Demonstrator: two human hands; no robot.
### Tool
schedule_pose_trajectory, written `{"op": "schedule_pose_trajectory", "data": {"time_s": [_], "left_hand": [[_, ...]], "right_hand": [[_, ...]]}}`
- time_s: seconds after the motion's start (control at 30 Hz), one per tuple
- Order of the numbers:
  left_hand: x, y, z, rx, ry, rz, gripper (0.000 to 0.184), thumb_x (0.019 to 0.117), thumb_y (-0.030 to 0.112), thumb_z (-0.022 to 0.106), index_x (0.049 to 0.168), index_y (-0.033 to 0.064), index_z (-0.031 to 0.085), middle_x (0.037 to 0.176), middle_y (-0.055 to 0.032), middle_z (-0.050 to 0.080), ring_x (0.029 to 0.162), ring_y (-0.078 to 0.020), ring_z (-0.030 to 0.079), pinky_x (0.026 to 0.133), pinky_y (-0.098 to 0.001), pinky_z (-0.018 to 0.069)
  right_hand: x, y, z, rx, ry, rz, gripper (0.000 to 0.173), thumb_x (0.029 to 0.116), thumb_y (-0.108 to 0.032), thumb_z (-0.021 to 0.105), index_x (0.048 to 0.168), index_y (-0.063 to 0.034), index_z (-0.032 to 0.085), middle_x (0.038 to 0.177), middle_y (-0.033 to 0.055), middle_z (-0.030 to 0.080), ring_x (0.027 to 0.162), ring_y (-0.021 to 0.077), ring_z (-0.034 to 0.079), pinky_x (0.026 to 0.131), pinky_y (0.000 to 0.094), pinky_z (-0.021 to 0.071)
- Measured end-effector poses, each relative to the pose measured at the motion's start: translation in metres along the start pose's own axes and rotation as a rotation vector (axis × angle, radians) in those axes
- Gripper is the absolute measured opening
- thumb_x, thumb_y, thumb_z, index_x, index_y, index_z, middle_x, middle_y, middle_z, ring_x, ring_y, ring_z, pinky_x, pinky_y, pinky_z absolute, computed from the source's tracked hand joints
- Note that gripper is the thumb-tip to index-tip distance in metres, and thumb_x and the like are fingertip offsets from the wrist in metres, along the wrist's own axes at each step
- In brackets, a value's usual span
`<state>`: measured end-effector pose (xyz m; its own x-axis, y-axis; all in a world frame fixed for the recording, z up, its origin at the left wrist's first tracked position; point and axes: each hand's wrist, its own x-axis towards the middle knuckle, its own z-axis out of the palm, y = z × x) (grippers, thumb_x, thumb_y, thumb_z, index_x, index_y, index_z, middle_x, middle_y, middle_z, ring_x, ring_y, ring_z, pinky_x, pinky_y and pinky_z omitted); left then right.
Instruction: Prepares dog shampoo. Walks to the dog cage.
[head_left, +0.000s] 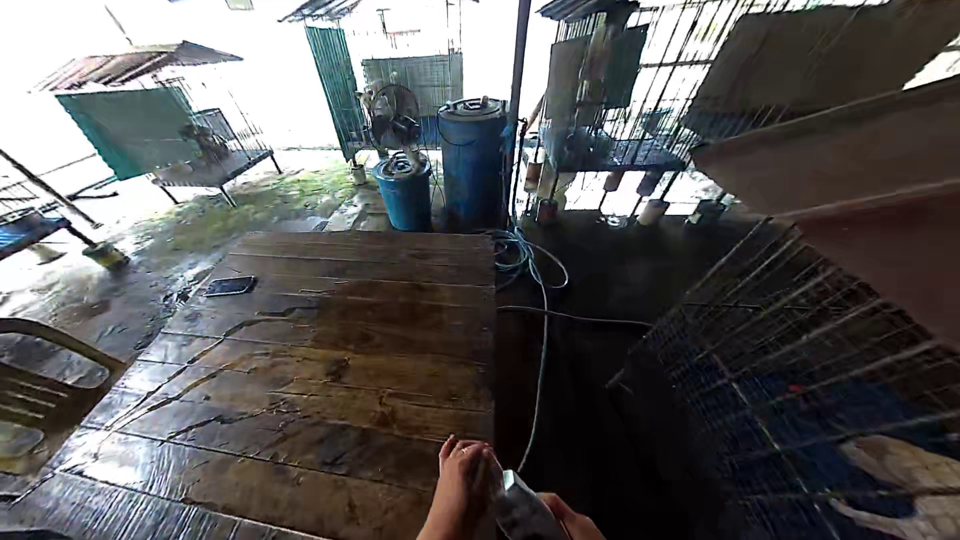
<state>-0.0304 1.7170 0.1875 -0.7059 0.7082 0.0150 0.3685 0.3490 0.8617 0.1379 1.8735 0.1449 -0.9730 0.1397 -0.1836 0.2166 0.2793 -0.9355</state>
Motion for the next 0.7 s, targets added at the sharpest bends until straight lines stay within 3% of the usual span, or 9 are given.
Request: {"op": "schedule_pose_trajectory", "data": {"time_s": [0.07,0.1,0.17,0.3,0.47,0.57,0.63,0.67,0.7], "left_hand": [[0.029,-0.003,-0.013,-0.133,-0.099,-0.171,0.033,0.1069,0.013,0.044,0.102,-0.0068,0.071,0.090,-0.0139,0.071,0.091,-0.0221,0.067,0.097,-0.0449,0.0494],[0.042,-0.008,-0.017,-0.236,-0.138,-0.239,0.035,0.1080,0.017,0.042,0.099,-0.0032,0.070,0.083,-0.0057,0.067,0.079,-0.0120,0.063,0.082,-0.0348,0.0534],[0.073,-0.015,-0.024,-0.458,-0.156,-0.311,0.036,0.1065,0.018,0.038,0.095,0.0023,0.069,0.080,0.0039,0.067,0.074,-0.0019,0.063,0.075,-0.0255,0.0549],[0.131,-0.028,-0.019,-0.666,-0.043,-0.328,0.040,0.1030,0.015,0.034,0.087,0.0106,0.071,0.083,0.0086,0.073,0.082,-0.0001,0.068,0.083,-0.0238,0.0564],[0.225,-0.038,0.000,-0.793,0.148,-0.288,0.043,0.1017,0.014,0.030,0.087,0.0116,0.071,0.087,0.0058,0.076,0.088,-0.0045,0.071,0.088,-0.0274,0.0578],[0.278,-0.023,0.011,-0.705,0.416,-0.233,0.036,0.1023,0.009,0.035,0.094,0.0035,0.069,0.092,0.0050,0.075,0.093,-0.0013,0.070,0.091,-0.0239,0.0567],[0.308,-0.009,0.010,-0.504,0.506,-0.146,0.034,0.1021,0.007,0.039,0.099,-0.0070,0.069,0.104,-0.0020,0.072,0.106,-0.0017,0.065,0.101,-0.0236,0.0507],[0.320,-0.003,0.008,-0.351,0.495,-0.106,0.034,0.1016,0.010,0.043,0.102,-0.0085,0.072,0.111,-0.0075,0.071,0.115,-0.0072,0.063,0.110,-0.0300,0.0444],[0.334,0.001,0.006,-0.190,0.467,-0.069,0.034,0.1002,0.014,0.049,0.108,-0.0072,0.074,0.119,-0.0137,0.072,0.123,-0.0190,0.061,0.116,-0.0467,0.0336]], "right_hand": [[0.032,0.010,-0.014,0.066,-0.038,-0.018,0.063,0.0791,0.002,0.079,0.136,0.0090,0.053,0.118,0.0214,0.070,0.110,0.0277,0.070,0.101,0.0476,0.0548],[0.049,0.017,-0.021,0.097,-0.069,-0.034,0.062,0.0786,0.001,0.079,0.135,0.0072,0.055,0.117,0.0191,0.071,0.109,0.0248,0.070,0.100,0.0456,0.0553],[0.091,0.027,-0.039,0.151,-0.135,-0.098,0.061,0.0771,0.001,0.080,0.133,0.0073,0.056,0.117,0.0176,0.071,0.108,0.0210,0.070,0.100,0.0426,0.0556],[0.171,0.044,-0.078,0.227,-0.244,-0.224,0.060,0.0766,0.001,0.080,0.131,0.0088,0.056,0.117,0.0156,0.071,0.108,0.0156,0.069,0.099,0.0363,0.0557],[0.276,0.047,-0.150,0.139,-0.381,-0.256,0.055,0.0790,0.005,0.078,0.130,0.0088,0.058,0.118,0.0220,0.070,0.110,0.0266,0.069,0.101,0.0462,0.0541],[0.331,0.037,-0.199,0.027,-0.454,-0.246,0.054,0.0828,0.003,0.077,0.133,0.0068,0.057,0.119,0.0237,0.069,0.112,0.0313,0.068,0.102,0.0490,0.0528],[0.361,0.023,-0.229,-0.028,-0.488,-0.199,0.056,0.0872,0.001,0.074,0.138,0.0057,0.052,0.121,0.0248,0.068,0.114,0.0333,0.067,0.103,0.0504,0.0519],[0.373,0.015,-0.243,-0.040,-0.495,-0.166,0.058,0.0888,0.001,0.073,0.141,0.0056,0.049,0.122,0.0256,0.067,0.115,0.0341,0.067,0.103,0.0512,0.0515],[0.386,0.013,-0.255,-0.036,-0.490,-0.143,0.060,0.0896,0.000,0.073,0.143,0.0051,0.046,0.121,0.0258,0.067,0.114,0.0342,0.067,0.102,0.0517,0.0519]]}}
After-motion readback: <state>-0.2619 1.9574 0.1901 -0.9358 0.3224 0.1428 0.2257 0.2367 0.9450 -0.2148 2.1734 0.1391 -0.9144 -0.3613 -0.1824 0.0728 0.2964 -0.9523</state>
